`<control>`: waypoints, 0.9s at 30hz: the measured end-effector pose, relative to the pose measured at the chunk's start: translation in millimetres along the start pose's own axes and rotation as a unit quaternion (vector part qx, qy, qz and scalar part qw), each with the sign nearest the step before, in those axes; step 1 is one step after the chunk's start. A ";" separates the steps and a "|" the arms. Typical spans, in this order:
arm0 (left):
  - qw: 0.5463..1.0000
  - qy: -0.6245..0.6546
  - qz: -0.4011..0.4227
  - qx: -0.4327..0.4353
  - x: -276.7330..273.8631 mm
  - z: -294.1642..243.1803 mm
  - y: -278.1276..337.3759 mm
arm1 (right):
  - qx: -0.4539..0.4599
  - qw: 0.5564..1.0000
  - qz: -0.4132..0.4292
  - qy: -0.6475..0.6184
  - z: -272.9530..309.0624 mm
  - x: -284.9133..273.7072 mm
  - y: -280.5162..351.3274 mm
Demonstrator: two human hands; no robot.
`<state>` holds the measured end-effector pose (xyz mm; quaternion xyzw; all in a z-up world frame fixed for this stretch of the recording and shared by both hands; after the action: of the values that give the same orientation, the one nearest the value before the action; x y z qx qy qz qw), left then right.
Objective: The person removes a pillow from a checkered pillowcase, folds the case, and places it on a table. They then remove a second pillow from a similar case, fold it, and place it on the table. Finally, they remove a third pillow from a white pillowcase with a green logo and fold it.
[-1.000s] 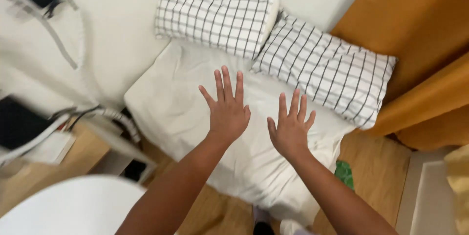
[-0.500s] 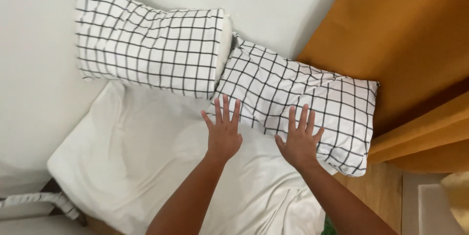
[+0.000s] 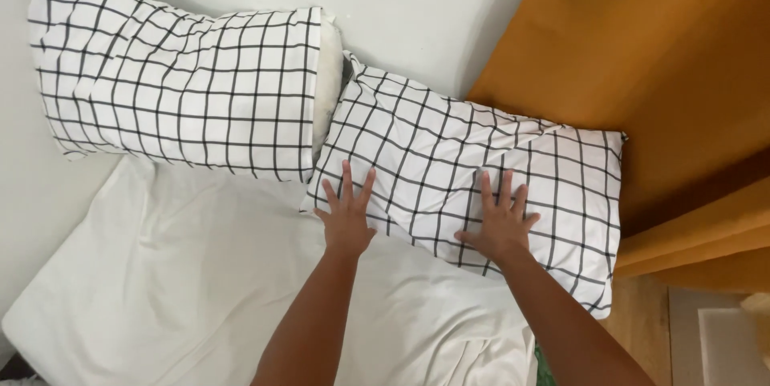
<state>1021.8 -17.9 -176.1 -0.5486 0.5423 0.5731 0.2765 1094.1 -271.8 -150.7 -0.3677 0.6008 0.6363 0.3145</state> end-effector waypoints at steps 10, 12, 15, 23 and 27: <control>0.995 -0.064 -0.055 -0.045 63.7 4.4 -50.6 | -0.024 0.988 0.063 0.142 5.1 16.5 4.5; 0.996 -0.085 0.011 -0.028 68.6 5.1 -55.4 | -0.020 0.989 0.033 0.141 2.4 22.9 4.5; 0.998 0.039 -0.046 0.028 75.7 7.5 -56.0 | -0.013 0.990 0.009 0.139 -8.3 37.8 -1.4; 0.953 0.213 -0.141 0.164 19.0 -19.6 18.3 | -0.127 0.946 -0.285 -0.094 -66.8 104.1 -31.2; 0.943 0.254 -0.147 0.154 2.4 -13.8 70.4 | -0.169 0.893 -0.349 -0.229 -56.4 57.3 47.6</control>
<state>961.5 -49.5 -153.3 -0.7004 0.5893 0.2771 0.2921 1028.7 -334.2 -174.2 -0.4450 0.2287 0.6444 0.5783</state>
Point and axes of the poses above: each hand's wrist, its own y-axis away from the middle knuckle, its own x-axis out of the palm, z = x × y, the point moved 2 cm from there along -y, towards the middle knuckle, and after that the axes turned 8 degrees about z, right-handed, at the moved point
